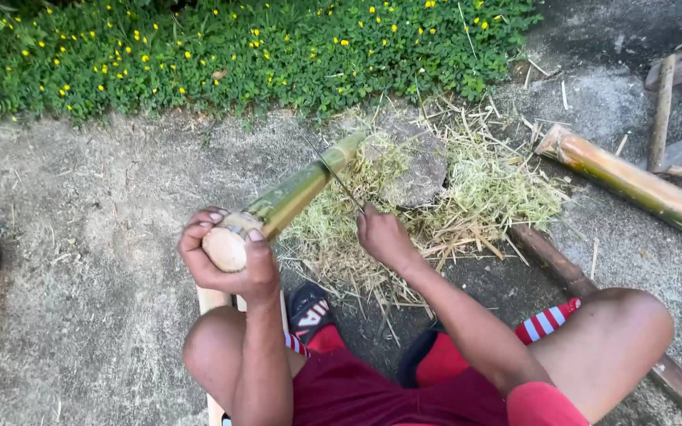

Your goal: The person is using a knife to shave or carve the outer surface of a bamboo stalk.

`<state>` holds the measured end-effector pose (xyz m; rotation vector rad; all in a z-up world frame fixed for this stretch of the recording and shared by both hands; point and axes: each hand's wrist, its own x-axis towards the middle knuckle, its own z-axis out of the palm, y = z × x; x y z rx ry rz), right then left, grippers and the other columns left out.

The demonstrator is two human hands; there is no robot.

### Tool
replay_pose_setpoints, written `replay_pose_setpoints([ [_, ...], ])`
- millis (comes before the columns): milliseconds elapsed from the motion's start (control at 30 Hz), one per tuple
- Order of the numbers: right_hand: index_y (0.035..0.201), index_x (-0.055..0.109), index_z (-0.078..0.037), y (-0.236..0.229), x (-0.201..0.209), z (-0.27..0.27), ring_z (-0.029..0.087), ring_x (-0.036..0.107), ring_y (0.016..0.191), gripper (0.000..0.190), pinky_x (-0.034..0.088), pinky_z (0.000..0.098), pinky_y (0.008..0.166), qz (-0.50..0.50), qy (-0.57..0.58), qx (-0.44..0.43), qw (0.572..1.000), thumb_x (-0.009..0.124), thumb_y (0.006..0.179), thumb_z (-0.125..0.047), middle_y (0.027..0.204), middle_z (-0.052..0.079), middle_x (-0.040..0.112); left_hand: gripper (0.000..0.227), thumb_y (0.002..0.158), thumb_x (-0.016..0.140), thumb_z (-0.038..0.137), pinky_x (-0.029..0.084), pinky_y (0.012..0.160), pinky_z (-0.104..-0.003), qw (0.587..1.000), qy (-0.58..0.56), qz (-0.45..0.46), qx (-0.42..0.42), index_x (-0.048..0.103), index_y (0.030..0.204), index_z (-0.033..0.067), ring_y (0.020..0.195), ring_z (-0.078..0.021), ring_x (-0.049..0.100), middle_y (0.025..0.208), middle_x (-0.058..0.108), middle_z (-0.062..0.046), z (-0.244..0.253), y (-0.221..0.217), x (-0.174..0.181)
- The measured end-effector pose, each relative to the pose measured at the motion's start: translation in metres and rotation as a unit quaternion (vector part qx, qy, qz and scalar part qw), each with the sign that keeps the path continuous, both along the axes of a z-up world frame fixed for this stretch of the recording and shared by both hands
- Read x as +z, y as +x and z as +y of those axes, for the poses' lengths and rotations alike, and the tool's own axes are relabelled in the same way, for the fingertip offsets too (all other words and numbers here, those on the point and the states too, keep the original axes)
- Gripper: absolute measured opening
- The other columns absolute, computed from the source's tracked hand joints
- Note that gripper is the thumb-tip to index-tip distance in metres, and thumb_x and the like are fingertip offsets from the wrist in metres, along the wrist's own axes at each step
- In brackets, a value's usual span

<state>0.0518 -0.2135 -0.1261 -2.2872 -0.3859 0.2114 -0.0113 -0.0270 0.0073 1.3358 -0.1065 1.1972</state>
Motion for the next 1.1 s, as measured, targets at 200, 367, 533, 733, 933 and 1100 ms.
replay_pose_setpoints([
  [200, 0.101, 0.058, 0.003, -0.059, 0.067, 0.020, 0.019, 0.053, 0.038, 0.017, 0.043, 0.0312, 0.031, -0.227, 0.077, 0.069, 0.969, 0.045, 0.102, -0.007, 0.054, 0.008, 0.056, 0.047, 0.086, 0.077, 0.016, 0.047, 0.101, -0.040, 1.000, -0.004, -0.006, 0.018, 0.046, 0.121, 0.0066, 0.105, -0.0201, 0.050, 0.115, 0.049, -0.010, -0.003, 0.003, 0.003],
  [367, 0.100, 0.059, 0.005, -0.002, -0.016, 0.009, 0.016, 0.055, 0.036, 0.021, 0.044, 0.0280, 0.026, -0.161, 0.029, 0.049, 0.985, 0.041, 0.104, -0.005, 0.058, 0.013, 0.061, 0.048, 0.088, 0.079, 0.017, 0.045, 0.100, -0.039, 1.000, 0.014, 0.002, 0.021, 0.047, 0.121, 0.0068, 0.108, -0.0201, 0.051, 0.112, 0.048, -0.009, 0.001, -0.003, -0.003],
  [533, 0.100, 0.062, 0.006, 0.024, -0.048, -0.018, 0.012, 0.056, 0.037, 0.033, 0.044, 0.0216, 0.028, 0.077, -0.051, -0.041, 0.995, 0.034, 0.108, -0.009, 0.055, 0.013, 0.065, 0.050, 0.088, 0.082, 0.020, 0.045, 0.098, -0.039, 1.000, -0.008, -0.016, 0.000, 0.046, 0.121, 0.0074, 0.107, -0.0196, 0.050, 0.111, 0.048, -0.009, 0.004, 0.002, -0.001],
  [733, 0.092, 0.059, 0.001, -0.049, 0.049, 0.017, 0.016, 0.058, 0.043, 0.016, 0.046, 0.0259, 0.033, -0.184, 0.108, 0.062, 0.975, 0.050, 0.103, -0.004, 0.057, 0.010, 0.062, 0.051, 0.088, 0.081, 0.020, 0.044, 0.100, -0.038, 0.999, -0.023, -0.011, 0.042, 0.048, 0.123, 0.0060, 0.109, -0.0208, 0.050, 0.113, 0.049, -0.010, 0.004, 0.004, 0.001],
  [933, 0.091, 0.062, 0.006, -0.011, -0.018, 0.017, 0.014, 0.052, 0.033, 0.023, 0.039, 0.0251, 0.021, -0.215, 0.045, 0.078, 0.972, 0.042, 0.102, 0.002, 0.065, 0.012, 0.061, 0.051, 0.087, 0.082, 0.020, 0.043, 0.099, -0.037, 0.999, -0.029, -0.027, 0.015, 0.047, 0.123, 0.0067, 0.108, -0.0210, 0.050, 0.113, 0.049, -0.010, 0.007, 0.004, -0.002],
  [1100, 0.089, 0.062, 0.001, 0.016, -0.019, -0.004, 0.010, 0.049, 0.033, 0.033, 0.042, 0.0229, 0.026, 0.054, 0.017, -0.036, 0.998, 0.036, 0.107, -0.006, 0.052, 0.008, 0.057, 0.049, 0.085, 0.079, 0.018, 0.045, 0.095, -0.038, 0.999, 0.003, -0.036, 0.036, 0.049, 0.122, 0.0052, 0.105, -0.0209, 0.050, 0.108, 0.049, -0.009, 0.013, 0.008, -0.010],
])
